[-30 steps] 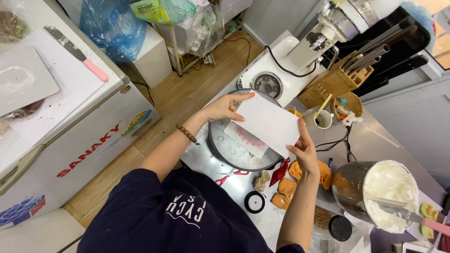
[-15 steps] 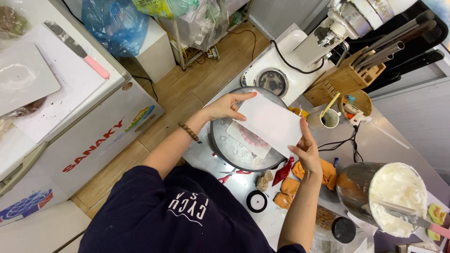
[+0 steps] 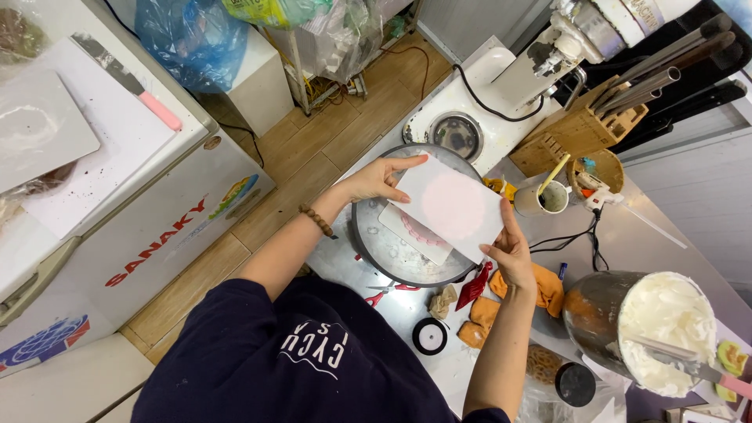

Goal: Preparing a parchment paper base for a cake by folding and cutting it into a circular shape.

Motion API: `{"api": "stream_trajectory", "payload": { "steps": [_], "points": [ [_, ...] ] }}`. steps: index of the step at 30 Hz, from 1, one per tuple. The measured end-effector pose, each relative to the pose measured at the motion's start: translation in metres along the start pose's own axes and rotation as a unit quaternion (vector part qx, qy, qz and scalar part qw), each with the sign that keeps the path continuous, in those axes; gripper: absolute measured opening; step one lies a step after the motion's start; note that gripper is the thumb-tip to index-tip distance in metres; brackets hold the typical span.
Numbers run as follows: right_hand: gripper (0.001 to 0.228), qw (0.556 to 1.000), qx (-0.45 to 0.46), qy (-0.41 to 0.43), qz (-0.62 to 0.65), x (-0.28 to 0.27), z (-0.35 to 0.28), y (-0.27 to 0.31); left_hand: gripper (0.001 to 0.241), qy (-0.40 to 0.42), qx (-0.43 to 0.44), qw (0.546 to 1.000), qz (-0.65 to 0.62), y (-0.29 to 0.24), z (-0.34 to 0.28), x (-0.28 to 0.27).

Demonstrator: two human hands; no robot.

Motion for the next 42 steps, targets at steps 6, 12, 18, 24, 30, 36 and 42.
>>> {"api": "stream_trajectory", "payload": {
  "steps": [6,12,18,24,30,36,42],
  "points": [
    [0.108,1.000,-0.015,0.009,-0.006,0.011,0.000,0.008,0.096,-0.005,-0.012,1.000,0.005,0.007,0.001,-0.002],
    [0.108,1.000,-0.010,0.007,-0.005,0.010,0.001,0.007,0.096,-0.015,-0.017,0.999,0.031,0.006,0.002,-0.001],
    [0.108,1.000,-0.009,0.010,0.002,0.010,0.000,0.005,0.096,-0.004,-0.011,1.000,0.001,0.007,0.000,-0.001],
    [0.108,1.000,-0.023,0.018,-0.004,0.009,0.001,0.004,0.096,0.002,0.003,1.000,-0.002,0.018,0.004,-0.005],
    [0.108,0.998,-0.046,0.038,0.000,0.009,-0.001,0.015,0.096,0.002,0.018,1.000,-0.003,0.009,0.002,-0.003],
    [0.106,0.997,-0.074,0.036,-0.006,0.017,-0.003,0.040,0.094,0.013,0.047,0.998,-0.026,-0.010,-0.001,0.002],
    [0.106,0.989,-0.120,0.079,-0.043,0.027,-0.017,0.072,0.094,-0.007,0.066,0.998,-0.009,-0.040,-0.018,0.015]
  ]
}}
Point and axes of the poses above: each hand's wrist, its own z-axis towards the middle knuckle, its own x-axis out of the palm, y = z × x, the point moved 1 cm from there along z, towards the middle knuckle, and after that the axes turned 7 degrees about -y, right-handed, at the moved point
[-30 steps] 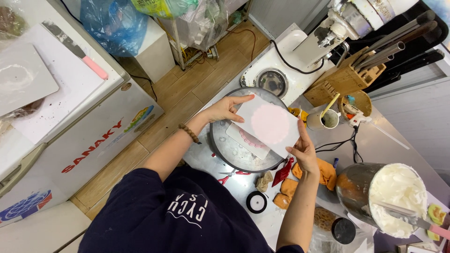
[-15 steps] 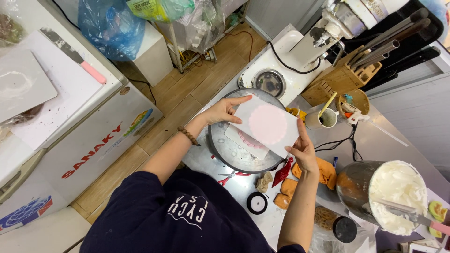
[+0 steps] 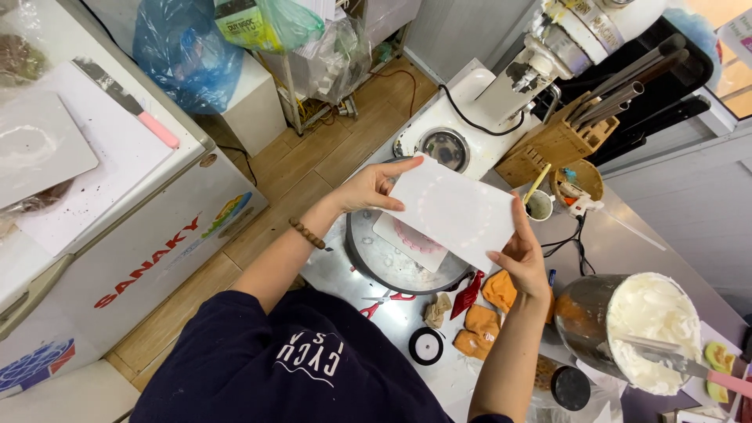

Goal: Preparing a parchment paper base for a cake by folding and cutting it into a circular shape.

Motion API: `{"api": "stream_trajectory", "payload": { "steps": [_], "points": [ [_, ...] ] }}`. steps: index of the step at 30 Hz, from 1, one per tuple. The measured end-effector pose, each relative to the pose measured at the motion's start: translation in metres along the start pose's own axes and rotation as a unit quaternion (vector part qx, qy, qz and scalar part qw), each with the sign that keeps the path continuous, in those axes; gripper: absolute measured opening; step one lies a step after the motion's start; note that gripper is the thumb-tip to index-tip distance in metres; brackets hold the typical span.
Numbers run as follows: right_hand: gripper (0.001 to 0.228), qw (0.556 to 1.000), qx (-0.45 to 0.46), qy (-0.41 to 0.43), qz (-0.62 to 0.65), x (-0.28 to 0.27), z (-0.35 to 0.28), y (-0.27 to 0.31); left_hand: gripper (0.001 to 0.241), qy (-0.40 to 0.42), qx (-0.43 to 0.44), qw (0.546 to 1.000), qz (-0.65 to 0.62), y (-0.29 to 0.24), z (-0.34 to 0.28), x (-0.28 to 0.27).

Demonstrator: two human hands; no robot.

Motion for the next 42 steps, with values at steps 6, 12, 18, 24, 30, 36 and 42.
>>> {"api": "stream_trajectory", "payload": {
  "steps": [6,12,18,24,30,36,42],
  "points": [
    [0.105,0.955,-0.120,-0.023,-0.272,0.055,-0.031,0.084,0.092,-0.039,0.034,0.993,0.103,-0.039,-0.036,0.011],
    [0.069,0.691,-0.401,0.153,-0.581,0.147,-0.060,0.135,0.058,-0.066,0.170,0.974,0.138,-0.048,-0.093,0.023],
    [0.063,0.436,-0.430,0.311,-0.727,0.243,-0.069,0.165,0.093,0.060,0.055,0.972,-0.222,-0.056,-0.133,0.062],
    [0.040,0.393,-0.424,0.365,-0.730,0.245,-0.078,0.131,0.064,-0.044,-0.001,0.949,-0.314,-0.051,-0.149,0.055],
    [0.038,0.413,-0.431,0.339,-0.727,0.245,-0.085,0.120,0.063,-0.012,-0.028,0.936,-0.352,-0.062,-0.160,0.050],
    [0.048,0.389,-0.424,0.346,-0.741,0.268,-0.082,0.119,0.052,-0.053,-0.059,0.952,-0.294,-0.064,-0.156,0.038],
    [0.047,0.386,-0.422,0.328,-0.752,0.299,-0.074,0.099,0.051,-0.052,-0.076,0.938,-0.333,-0.073,-0.167,0.014]
  ]
}}
Point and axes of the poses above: each hand's wrist, its own z-axis towards the middle knuckle, its own x-axis out of the palm, y = z × x, the point moved 1 cm from there along z, towards the middle knuckle, and after that the axes turned 7 degrees about -y, right-handed, at the moved point
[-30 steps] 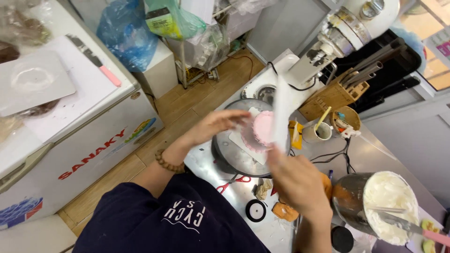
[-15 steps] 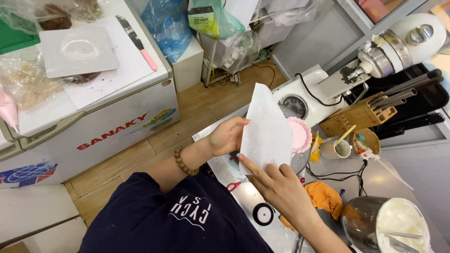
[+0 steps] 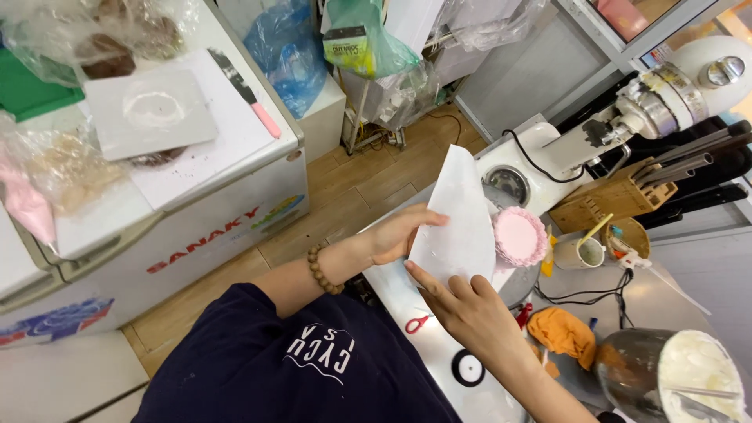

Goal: Preparing a parchment paper base for a cake by folding and cutting it into a circular shape.

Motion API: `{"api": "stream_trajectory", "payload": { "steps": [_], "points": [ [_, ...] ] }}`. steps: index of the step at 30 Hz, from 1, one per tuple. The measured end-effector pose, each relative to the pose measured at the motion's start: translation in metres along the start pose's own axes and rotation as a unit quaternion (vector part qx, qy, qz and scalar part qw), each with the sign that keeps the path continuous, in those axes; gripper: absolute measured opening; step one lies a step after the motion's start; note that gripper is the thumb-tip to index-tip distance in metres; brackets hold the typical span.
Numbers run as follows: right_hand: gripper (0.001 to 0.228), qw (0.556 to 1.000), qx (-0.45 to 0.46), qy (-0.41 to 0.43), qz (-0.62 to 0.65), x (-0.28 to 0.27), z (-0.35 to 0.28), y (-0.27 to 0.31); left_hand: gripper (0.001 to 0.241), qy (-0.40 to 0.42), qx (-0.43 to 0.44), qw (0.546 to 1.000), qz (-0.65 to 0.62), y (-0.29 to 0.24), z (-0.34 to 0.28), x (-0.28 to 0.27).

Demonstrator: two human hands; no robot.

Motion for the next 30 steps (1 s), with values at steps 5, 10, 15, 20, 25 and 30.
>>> {"api": "stream_trajectory", "payload": {
  "steps": [5,10,15,20,25,30],
  "points": [
    [0.049,0.998,-0.009,0.054,-0.002,0.009,0.037,0.011,0.050,-0.046,0.046,0.987,0.144,-0.024,-0.007,-0.015],
    [0.054,0.992,0.035,0.021,0.119,-0.009,0.063,0.017,0.044,-0.078,0.056,0.977,0.189,-0.044,-0.013,-0.051],
    [0.044,0.882,0.327,-0.036,0.337,0.028,0.032,0.045,0.043,-0.121,0.086,0.972,0.180,-0.068,-0.014,-0.093],
    [0.072,0.723,0.533,0.125,0.421,0.240,-0.094,0.146,0.042,-0.150,0.089,0.962,0.211,-0.095,-0.031,-0.102],
    [0.106,0.686,0.643,0.104,0.325,0.318,-0.143,0.215,0.041,-0.122,0.104,0.968,0.192,-0.082,-0.032,-0.136],
    [0.121,0.669,0.689,0.087,0.264,0.322,-0.136,0.223,0.045,-0.096,0.065,0.978,0.174,-0.082,-0.046,-0.131]
  ]
}}
Point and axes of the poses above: each hand's wrist, its own z-axis towards the middle knuckle, its own x-axis out of the palm, y = z × x, the point moved 1 cm from there along z, towards the middle knuckle, and after that the axes turned 7 degrees about -y, right-handed, at the moved point
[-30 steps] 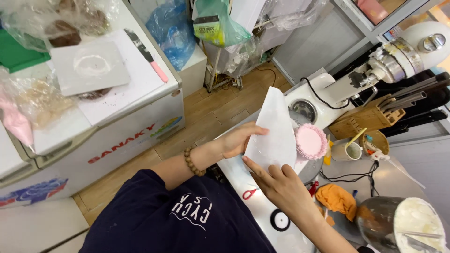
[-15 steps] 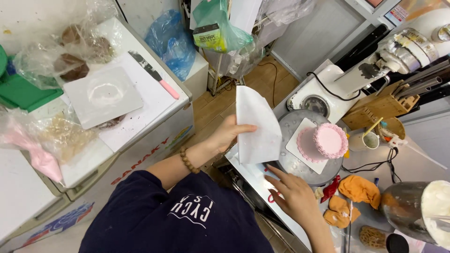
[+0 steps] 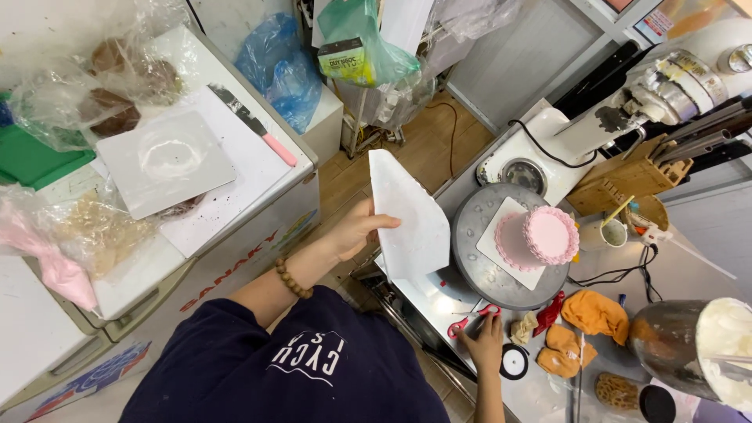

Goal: Preparing a parchment paper base for a cake by folding and cutting it into a circular shape.

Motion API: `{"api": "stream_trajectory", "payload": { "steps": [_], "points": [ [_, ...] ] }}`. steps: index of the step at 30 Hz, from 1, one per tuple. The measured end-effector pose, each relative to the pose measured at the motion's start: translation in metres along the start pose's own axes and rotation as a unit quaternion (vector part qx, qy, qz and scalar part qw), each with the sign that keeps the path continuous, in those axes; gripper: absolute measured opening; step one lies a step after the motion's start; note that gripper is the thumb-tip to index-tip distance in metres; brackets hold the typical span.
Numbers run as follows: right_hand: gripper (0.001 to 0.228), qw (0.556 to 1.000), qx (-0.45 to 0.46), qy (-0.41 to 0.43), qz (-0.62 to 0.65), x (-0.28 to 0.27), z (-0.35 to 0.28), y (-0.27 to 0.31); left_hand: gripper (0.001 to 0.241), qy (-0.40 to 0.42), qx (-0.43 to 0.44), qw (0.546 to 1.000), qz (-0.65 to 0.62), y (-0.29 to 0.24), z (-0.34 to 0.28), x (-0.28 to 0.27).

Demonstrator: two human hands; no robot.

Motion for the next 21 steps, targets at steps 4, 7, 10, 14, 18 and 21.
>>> {"api": "stream_trajectory", "payload": {
  "steps": [4,7,10,14,18,21],
  "points": [
    [0.120,0.996,-0.019,-0.030,-0.077,-0.025,0.001,0.024,0.046,-0.003,-0.016,1.000,-0.013,-0.002,-0.009,0.012],
    [0.115,0.991,-0.062,-0.039,-0.112,-0.033,0.013,0.026,0.047,0.012,-0.002,0.999,-0.046,0.003,-0.007,0.021],
    [0.100,0.991,-0.090,-0.021,-0.093,-0.036,0.020,0.024,0.049,-0.018,-0.016,0.999,-0.043,0.017,-0.002,0.030],
    [0.072,0.981,-0.175,-0.051,-0.069,-0.043,0.018,0.020,0.051,-0.053,0.017,0.998,-0.043,0.023,-0.002,0.056],
    [0.054,0.968,-0.222,-0.039,-0.106,-0.042,0.019,0.018,0.047,-0.094,0.015,0.995,-0.039,0.040,0.001,0.078],
    [0.043,0.960,-0.257,-0.028,-0.104,-0.034,0.023,0.010,0.047,-0.100,0.050,0.993,-0.035,0.050,-0.002,0.093]
  ]
}}
Point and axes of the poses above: each hand's wrist, its own z-axis towards the middle knuckle, its own x-axis out of the palm, y = z × x, the point moved 1 cm from there along z, towards the middle knuckle, and after that the axes turned 7 degrees about -y, right-handed, at the moved point
